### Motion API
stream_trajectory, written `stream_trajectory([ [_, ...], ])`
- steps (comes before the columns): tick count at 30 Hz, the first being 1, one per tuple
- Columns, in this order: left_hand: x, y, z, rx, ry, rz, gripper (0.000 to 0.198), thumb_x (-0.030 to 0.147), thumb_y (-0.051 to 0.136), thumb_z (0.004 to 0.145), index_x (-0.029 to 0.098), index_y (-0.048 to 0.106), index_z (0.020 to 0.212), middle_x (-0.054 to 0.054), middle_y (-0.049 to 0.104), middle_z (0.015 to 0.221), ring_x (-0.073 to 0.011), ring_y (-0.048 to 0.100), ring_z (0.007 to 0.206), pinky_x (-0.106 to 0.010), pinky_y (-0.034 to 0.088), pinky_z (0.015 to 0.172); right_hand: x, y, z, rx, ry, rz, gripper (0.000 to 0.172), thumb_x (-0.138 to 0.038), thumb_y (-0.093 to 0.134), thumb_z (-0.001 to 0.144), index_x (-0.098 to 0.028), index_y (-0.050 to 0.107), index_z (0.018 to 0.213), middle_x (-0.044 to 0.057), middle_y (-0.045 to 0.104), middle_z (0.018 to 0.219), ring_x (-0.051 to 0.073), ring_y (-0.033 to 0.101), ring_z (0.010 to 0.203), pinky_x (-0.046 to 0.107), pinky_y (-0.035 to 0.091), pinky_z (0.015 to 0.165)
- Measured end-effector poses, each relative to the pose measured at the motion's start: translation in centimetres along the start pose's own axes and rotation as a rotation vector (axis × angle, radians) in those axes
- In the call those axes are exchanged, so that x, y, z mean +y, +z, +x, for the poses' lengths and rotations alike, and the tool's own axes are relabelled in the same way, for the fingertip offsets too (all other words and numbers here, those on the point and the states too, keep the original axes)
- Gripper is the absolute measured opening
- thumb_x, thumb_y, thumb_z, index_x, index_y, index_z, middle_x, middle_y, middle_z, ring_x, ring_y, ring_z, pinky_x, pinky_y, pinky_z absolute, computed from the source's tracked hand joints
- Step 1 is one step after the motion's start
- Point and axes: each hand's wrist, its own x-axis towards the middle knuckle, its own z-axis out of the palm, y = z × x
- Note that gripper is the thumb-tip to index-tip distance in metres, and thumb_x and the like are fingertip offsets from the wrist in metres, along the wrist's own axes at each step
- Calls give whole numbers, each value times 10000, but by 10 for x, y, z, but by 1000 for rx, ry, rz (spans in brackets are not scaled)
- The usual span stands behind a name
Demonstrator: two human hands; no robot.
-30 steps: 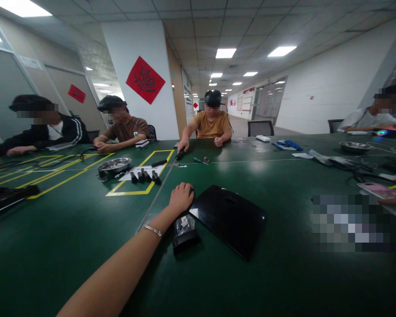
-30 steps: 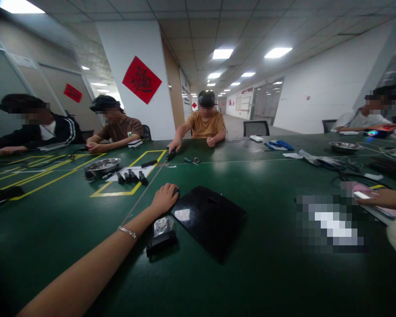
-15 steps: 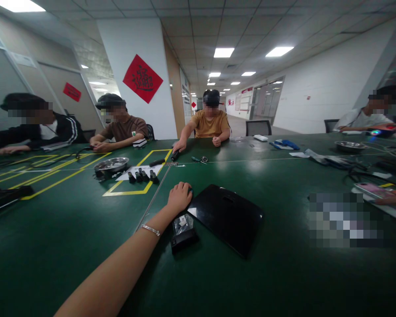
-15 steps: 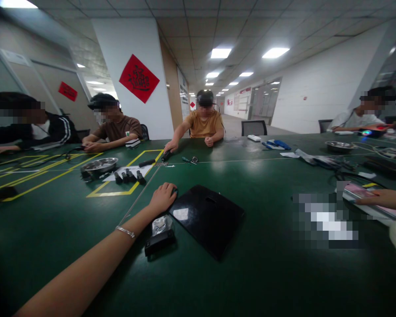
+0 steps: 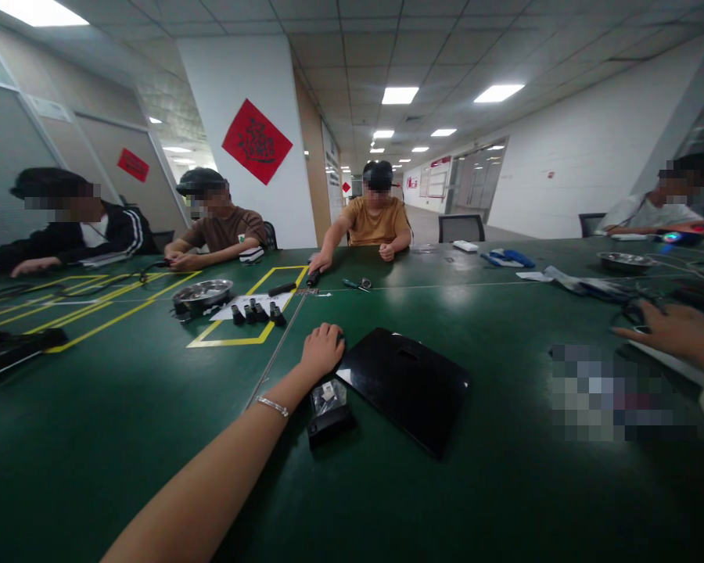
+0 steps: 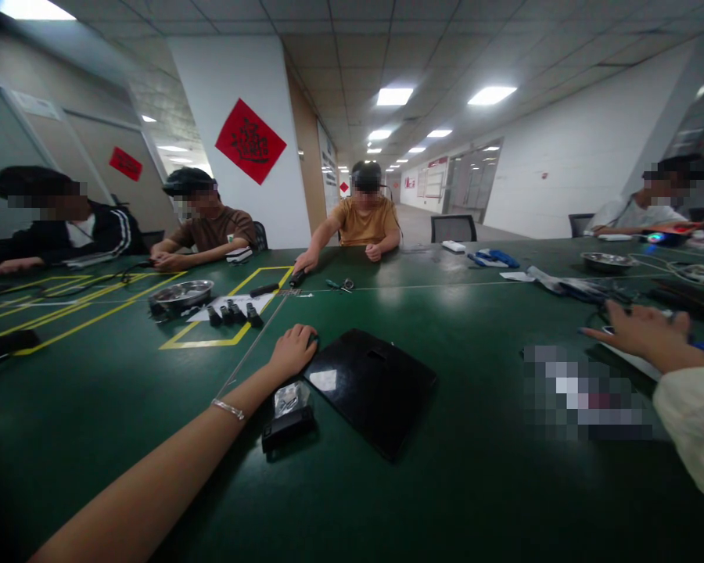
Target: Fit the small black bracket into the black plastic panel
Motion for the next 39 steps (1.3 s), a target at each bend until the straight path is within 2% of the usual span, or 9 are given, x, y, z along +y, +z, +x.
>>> stream_trajectory([
  [3, 1, -1, -1, -4, -6, -6, 248, 301, 377, 843, 211, 484, 1047, -74, 493, 1078, -220, 476, 1006, -351, 388, 828, -72, -9, 11, -214, -217, -47, 917, -772, 216, 698, -69, 588, 1153, 334, 525, 1105, 402, 493, 1018, 598, 221, 802],
  [5, 1, -2, -1, -10, -9, -12, 247, 299, 377, 844, 212, 486, 1047, -73, 492, 1080, -219, 473, 1013, -348, 386, 832, -125, -16, 13, -228, -419, -42, 674, -585, 305, 797, -121, 520, 1236, 249, 483, 1224, 357, 414, 1143, 562, 187, 913],
  [7, 1, -2, -1, -14, -10, -18, 247, 300, 376, 845, 215, 488, 1047, -72, 491, 1085, -217, 469, 1020, -345, 383, 837, -173, -20, 11, -238, -564, -3, 547, -442, 387, 800, -157, 493, 1254, 180, 473, 1261, 305, 396, 1176, 510, 179, 980],
  [12, 0, -1, -1, -10, -11, -20, 250, 302, 371, 846, 216, 490, 1049, -70, 492, 1088, -211, 469, 1015, -343, 379, 839, -243, -10, 2, -242, -561, 81, 489, -372, 419, 787, -182, 483, 1233, 124, 505, 1229, 264, 422, 1160, 483, 241, 999],
  [18, 1, -1, -1, -2, -6, -11, 241, 308, 382, 847, 213, 497, 1037, -68, 503, 1062, -211, 475, 1000, -340, 380, 833, -272, -2, -5, -305, -556, 205, 444, -304, 376, 824, -123, 498, 1211, 150, 527, 1171, 270, 480, 1080, 470, 316, 964],
  [28, -3, -1, 1, 22, 22, -7, 342, 294, 190, 923, 196, 500, 1030, -65, 526, 1043, -178, 473, 983, -307, 369, 858, -336, -57, -24, -432, -841, 719, 387, -232, 347, 855, -193, 502, 1208, 97, 535, 1105, 196, 491, 1022, 370, 393, 906],
  [33, -5, 0, 1, 37, 71, 26, 356, 280, 188, 923, 178, 510, 1037, -82, 530, 1049, -187, 467, 991, -313, 364, 870, -350, -42, -17, -561, -777, 825, 332, -277, 373, 861, -164, 635, 1032, 97, 557, 993, 181, 524, 917, 343, 414, 858],
  [36, -7, 4, 4, 40, 89, -4, 377, 259, 164, 925, 169, 515, 1030, -83, 540, 1052, -186, 473, 999, -314, 361, 882, -347, -28, -14, -673, -694, 987, 355, -360, 368, 878, -189, 663, 975, 73, 564, 1000, 164, 532, 925, 331, 412, 870],
  [39, -11, 9, 8, 49, 53, -83, 415, 245, 122, 927, 169, 522, 1008, -72, 561, 1012, -172, 492, 983, -302, 366, 881, -339, -18, -14, -692, -689, 1000, 341, -398, 420, 854, -207, 670, 988, 71, 564, 1023, 179, 515, 974, 356, 384, 909],
])
